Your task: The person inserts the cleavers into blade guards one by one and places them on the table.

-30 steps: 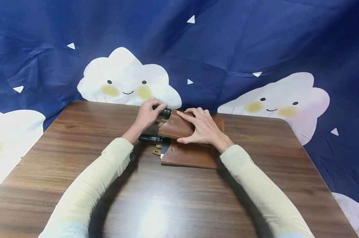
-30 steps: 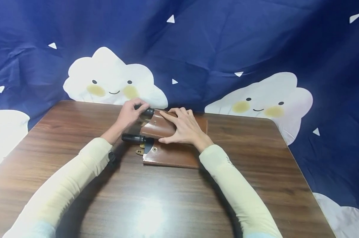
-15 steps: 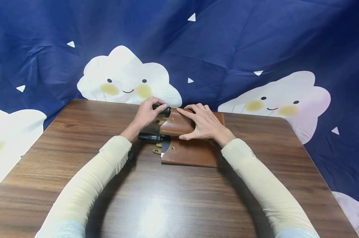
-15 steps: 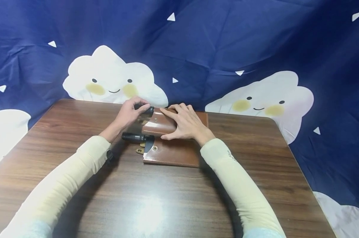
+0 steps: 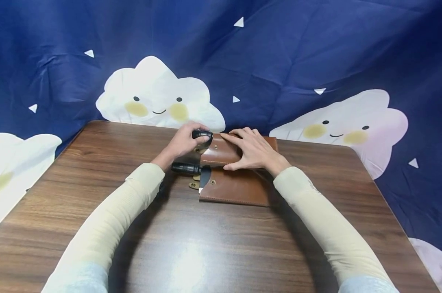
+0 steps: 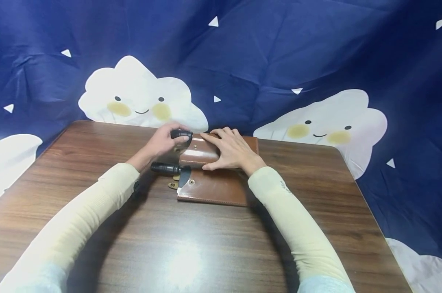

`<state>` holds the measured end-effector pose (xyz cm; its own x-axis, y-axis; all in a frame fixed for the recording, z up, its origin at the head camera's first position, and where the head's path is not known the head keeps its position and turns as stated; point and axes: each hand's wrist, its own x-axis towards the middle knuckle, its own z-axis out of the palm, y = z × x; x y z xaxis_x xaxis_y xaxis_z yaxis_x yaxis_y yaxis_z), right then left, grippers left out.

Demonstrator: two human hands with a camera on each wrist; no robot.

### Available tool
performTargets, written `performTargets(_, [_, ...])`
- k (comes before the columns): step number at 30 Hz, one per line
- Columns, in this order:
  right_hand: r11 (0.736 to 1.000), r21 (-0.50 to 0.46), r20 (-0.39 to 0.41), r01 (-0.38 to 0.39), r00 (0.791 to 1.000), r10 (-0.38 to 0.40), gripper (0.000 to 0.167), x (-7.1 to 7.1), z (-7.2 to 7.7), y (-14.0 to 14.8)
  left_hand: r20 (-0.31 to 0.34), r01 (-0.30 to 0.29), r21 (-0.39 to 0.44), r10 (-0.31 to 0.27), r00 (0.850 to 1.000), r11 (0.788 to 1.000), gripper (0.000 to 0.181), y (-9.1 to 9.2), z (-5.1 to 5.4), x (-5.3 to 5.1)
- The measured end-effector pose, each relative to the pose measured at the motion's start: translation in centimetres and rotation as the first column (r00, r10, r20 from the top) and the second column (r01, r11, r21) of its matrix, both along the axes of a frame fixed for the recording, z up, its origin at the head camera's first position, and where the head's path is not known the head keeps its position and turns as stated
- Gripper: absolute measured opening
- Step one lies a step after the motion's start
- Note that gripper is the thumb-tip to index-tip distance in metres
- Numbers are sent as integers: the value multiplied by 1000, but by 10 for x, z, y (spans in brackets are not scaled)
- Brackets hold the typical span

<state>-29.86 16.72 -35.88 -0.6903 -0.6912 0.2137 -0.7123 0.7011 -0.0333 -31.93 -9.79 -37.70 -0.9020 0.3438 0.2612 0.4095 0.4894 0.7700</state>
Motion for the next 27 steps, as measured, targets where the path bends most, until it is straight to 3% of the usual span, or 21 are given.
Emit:
performTargets(5, [999, 27, 19, 24, 1000, -24, 108, -7, 0, 0, 28, -10, 57, 8, 1000, 998, 24, 2, -1, -8])
performTargets(13, [996, 82, 83, 42, 995, -49, 108, -18, -7, -7, 124, -26, 167, 5, 992, 986, 27, -2, -8, -17])
performTargets(19, [992, 115, 144, 45, 988, -61, 107, -25, -12, -12, 150, -33, 152, 10, 989, 988, 27, -5, -15, -22])
performTargets(27, [990, 125, 178, 58, 981, -80, 108, -37, -16, -15, 194, -53, 122, 29, 981, 991, 27, -4, -19, -36])
